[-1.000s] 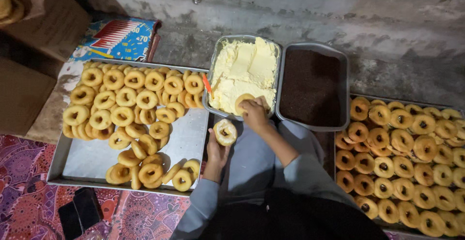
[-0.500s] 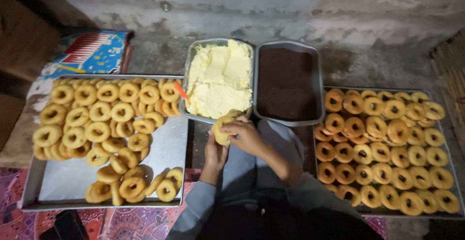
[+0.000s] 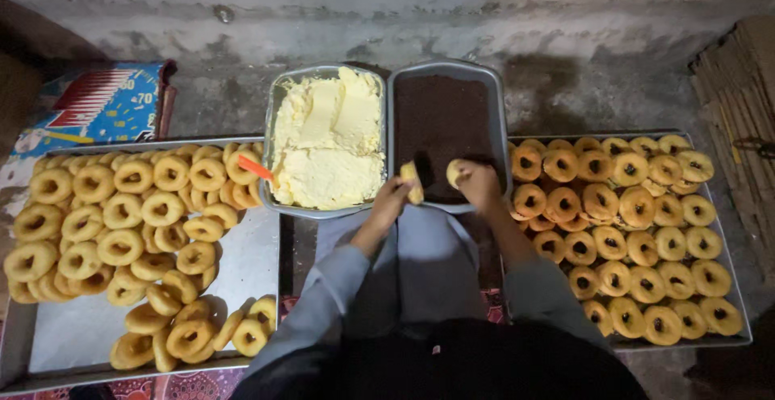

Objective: The person fills ring-shaped donuts with a cream filling and then dips them into a dark topping. They handle the donuts one at a time, placing the finished items on a tray.

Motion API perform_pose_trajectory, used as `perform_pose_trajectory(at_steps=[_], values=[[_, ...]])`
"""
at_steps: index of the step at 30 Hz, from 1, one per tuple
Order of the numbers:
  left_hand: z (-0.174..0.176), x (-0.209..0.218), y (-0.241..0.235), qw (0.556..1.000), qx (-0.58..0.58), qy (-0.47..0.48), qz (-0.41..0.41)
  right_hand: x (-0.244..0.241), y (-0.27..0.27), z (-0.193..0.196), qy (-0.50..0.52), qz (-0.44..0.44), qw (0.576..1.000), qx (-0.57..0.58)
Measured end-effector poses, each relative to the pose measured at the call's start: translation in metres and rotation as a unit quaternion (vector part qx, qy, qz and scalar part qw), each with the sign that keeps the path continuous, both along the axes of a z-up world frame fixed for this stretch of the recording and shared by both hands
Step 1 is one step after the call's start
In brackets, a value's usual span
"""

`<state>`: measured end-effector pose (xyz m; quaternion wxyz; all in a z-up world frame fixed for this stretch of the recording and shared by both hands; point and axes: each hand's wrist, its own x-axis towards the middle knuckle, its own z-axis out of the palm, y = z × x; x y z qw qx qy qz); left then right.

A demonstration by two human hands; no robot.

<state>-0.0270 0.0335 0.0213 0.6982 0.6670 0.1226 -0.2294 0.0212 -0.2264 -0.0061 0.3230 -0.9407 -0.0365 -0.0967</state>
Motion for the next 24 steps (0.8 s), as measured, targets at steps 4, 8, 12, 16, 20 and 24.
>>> perform_pose_trajectory(at_steps=[4, 8, 12, 16, 20, 24], values=[[-0.021, 0.054, -0.030, 0.853, 0.322, -0.407, -0.056, -0.008, -0.018, 0.000, 0.171, -0.170, 0.848, 0.472], [-0.050, 0.078, -0.039, 0.777, 0.410, -0.410, -0.243, -0.039, -0.039, 0.008, 0.170, -0.097, 0.746, 0.636], [-0.078, 0.074, -0.045, 0.835, 0.406, -0.323, -0.184, -0.052, -0.051, 0.013, 0.201, -0.153, 0.691, 0.678], [-0.084, 0.062, -0.049, 0.975, -0.125, -0.130, 0.129, -0.053, -0.043, 0.031, 0.174, -0.132, 0.724, 0.654], [-0.074, 0.043, -0.048, 0.894, -0.393, 0.044, 0.211, -0.061, -0.005, 0.073, -0.050, 0.008, 0.946, 0.320], [-0.063, 0.027, -0.053, 0.886, -0.426, 0.036, 0.178, -0.060, 0.044, 0.122, -0.169, 0.034, 0.979, 0.105]])
